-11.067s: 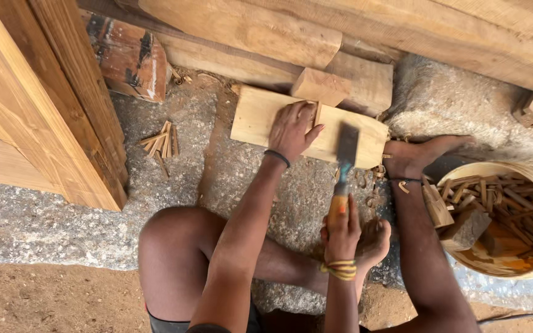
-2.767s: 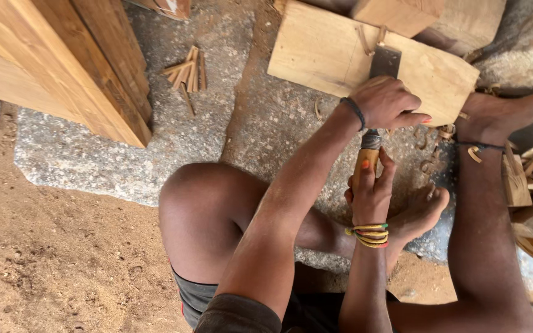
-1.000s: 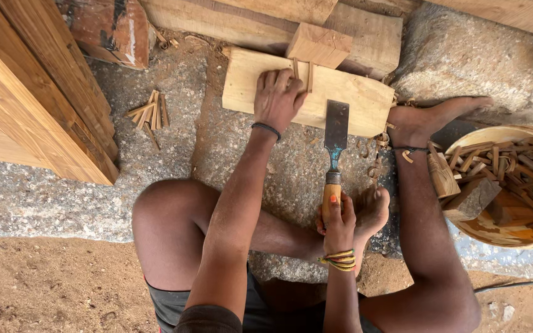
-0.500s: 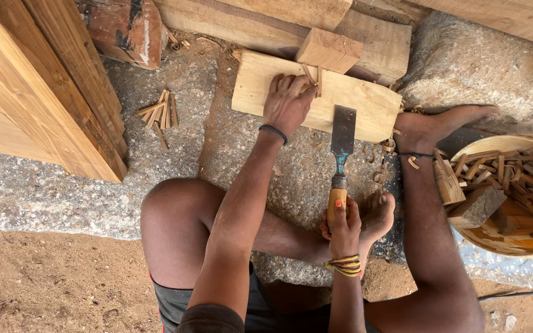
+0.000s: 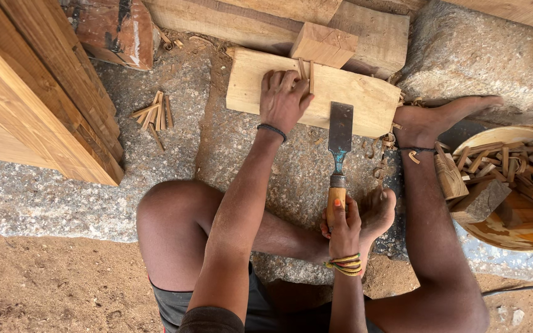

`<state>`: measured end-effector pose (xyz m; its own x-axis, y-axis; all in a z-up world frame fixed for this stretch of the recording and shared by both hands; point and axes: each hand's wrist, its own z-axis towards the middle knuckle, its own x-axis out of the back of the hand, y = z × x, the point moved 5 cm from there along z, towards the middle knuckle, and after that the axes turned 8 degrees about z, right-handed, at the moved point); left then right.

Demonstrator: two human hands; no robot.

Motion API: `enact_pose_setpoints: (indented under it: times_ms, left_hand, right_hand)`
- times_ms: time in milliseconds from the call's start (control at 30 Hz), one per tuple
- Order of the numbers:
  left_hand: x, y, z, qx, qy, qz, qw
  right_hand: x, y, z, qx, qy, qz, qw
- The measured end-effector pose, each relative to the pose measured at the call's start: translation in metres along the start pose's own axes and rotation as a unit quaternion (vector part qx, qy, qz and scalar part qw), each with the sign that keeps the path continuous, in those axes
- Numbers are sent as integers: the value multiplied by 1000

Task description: The person sits cross-legged on the ground and uses a chisel to carve a rectangular wooden plank. They repeatedly strike the chisel with a mallet to remove wood shavings, occasionally clearing the debris into a nearby bucket.

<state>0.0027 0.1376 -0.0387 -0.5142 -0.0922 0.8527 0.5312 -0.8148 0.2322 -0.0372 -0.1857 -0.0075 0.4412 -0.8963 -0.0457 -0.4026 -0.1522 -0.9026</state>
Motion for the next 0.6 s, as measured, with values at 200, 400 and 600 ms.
enact_pose_setpoints:
  times_ms: [200, 400, 600]
  left_hand:
    - [9, 1, 0, 39, 11, -37, 999]
    - [16, -3, 0, 52, -2, -48, 998]
    - [10, -9, 2, 58, 28, -71, 995]
  right_hand:
    - [-3, -6, -4, -5, 10, -21, 1000]
    - [-6, -13, -5, -9, -1, -25, 1000]
    - [-14, -28, -15, 34, 5, -36, 999]
